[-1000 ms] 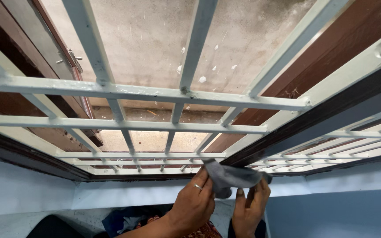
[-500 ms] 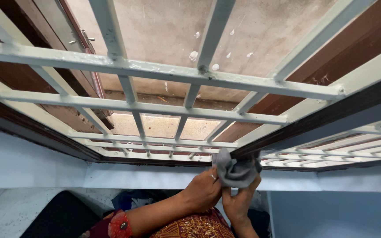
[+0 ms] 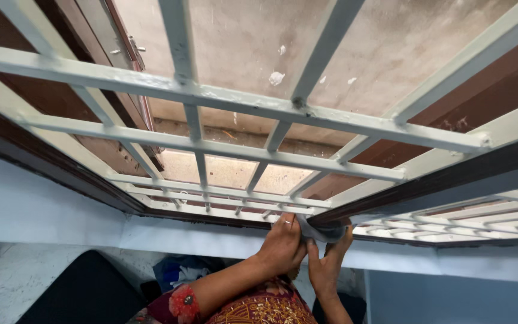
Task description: The person cleans the frame and metal bars of a window with a cloth, wiping the surfaces by hand.
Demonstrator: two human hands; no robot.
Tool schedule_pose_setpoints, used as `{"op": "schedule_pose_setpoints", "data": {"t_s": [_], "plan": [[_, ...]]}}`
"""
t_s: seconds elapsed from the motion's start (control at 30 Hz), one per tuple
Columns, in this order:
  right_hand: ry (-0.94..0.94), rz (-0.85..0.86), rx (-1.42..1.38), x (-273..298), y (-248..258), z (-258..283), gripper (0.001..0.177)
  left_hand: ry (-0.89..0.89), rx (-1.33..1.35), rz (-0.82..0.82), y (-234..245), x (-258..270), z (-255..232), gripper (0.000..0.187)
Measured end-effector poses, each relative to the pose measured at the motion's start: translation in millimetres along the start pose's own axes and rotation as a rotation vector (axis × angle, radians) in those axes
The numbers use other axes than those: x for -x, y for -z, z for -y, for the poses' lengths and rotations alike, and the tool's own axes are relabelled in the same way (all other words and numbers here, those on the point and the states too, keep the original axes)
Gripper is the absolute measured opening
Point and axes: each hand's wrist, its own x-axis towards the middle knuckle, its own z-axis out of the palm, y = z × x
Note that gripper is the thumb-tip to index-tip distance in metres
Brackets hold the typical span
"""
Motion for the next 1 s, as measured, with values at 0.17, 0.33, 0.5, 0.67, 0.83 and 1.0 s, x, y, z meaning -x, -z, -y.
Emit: {"op": "schedule_pose_setpoints", "data": {"t_s": [0.17, 0.33, 0.5, 0.67, 0.83, 1.0], "plan": [[-0.039, 0.088, -0.012, 15.9, -22.9, -65.1, 0.079, -0.021, -0.148, 0.169, -13.4, 14.0, 23.7, 0.071], [-0.021, 0.021, 0.211, 19.3, -26.9, -96.5, 0.084, -0.201, -0.524, 0.189, -28.4, 32.1, 50.8, 0.068], [-0.329, 0.006, 0.094, 3.9, -15.0, -55.6, 0.067, -0.201, -0.482, 0.138, -47.9, 40.5, 86.4, 0.054], [-0.264, -0.089, -0.081, 7.5, -7.9, -78.6, 0.055, -0.133, -0.424, 0.122, -48.6, 38.8, 84.7, 0.033], [-0.392, -0.061, -0.055, 15.5, -9.5, -103.6, 0.045, -0.087, -0.240, 0.104, -16.6, 40.6, 58.4, 0.035], [-0.444, -0.025, -0.070, 10.7, -10.6, -108.4, 0.035, 0.259, 0.142, 0.193, 25.2, 32.0, 27.6, 0.055]]}}
